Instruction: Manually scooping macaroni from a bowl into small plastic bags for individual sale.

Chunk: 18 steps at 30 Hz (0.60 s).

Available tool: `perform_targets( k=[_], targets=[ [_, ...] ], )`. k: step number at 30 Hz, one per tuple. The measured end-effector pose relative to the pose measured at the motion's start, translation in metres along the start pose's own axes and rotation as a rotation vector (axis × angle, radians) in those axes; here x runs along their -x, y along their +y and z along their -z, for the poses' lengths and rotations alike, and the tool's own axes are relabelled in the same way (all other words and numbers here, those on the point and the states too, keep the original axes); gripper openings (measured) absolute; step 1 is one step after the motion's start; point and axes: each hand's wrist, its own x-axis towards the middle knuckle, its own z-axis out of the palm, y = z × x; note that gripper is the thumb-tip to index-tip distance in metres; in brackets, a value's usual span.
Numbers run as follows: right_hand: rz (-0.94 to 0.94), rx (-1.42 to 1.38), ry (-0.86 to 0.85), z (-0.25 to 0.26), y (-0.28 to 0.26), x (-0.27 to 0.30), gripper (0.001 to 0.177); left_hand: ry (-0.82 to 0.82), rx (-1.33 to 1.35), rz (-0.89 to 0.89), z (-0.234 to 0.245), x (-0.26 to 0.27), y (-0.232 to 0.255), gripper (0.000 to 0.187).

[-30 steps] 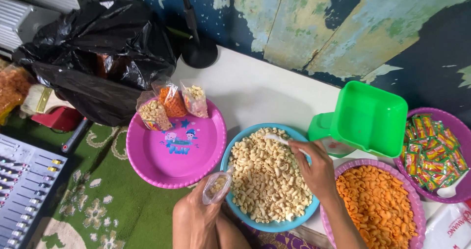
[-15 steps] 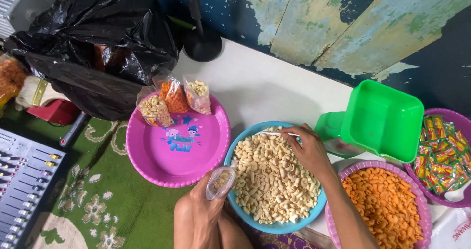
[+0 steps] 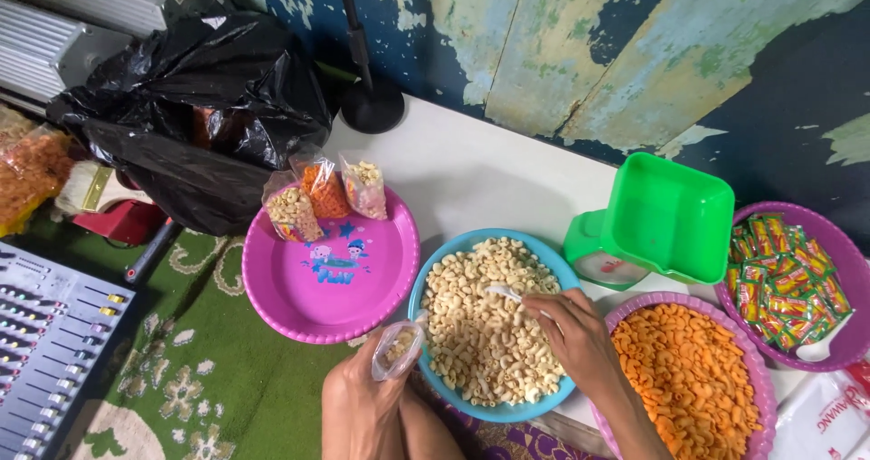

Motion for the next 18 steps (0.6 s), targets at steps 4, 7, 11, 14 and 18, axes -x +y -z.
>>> perform_targets(
  k=[4, 7, 11, 14, 18],
  targets=[
    [0.029, -0.008, 0.022, 0.013, -0.015, 0.003, 0.026, 0.017, 0.02, -0.043, -0.001, 0.001, -0.008, 0.033],
    [0.016, 0.018, 0.056, 0.013, -0.017, -0.003, 0.031, 0.013, 0.08, 0.018, -0.009, -0.004, -0.026, 0.032],
    [0.059, 0.01, 0.071, 0.012, -0.027, -0.037, 0.024, 0.188, 0.136, -0.143, -0.046, -0.025, -0.099, 0.034],
    [0.113, -0.01, 0.04, 0.004, -0.034, -0.069, 0.023, 0.193, 0.19, -0.153, -0.041, -0.027, -0.1, 0.036],
    [0.125, -0.084, -0.038, -0.013, -0.031, -0.101, 0.023, 0.03, 0.253, 0.049, 0.005, -0.016, -0.019, 0.036]
  ],
)
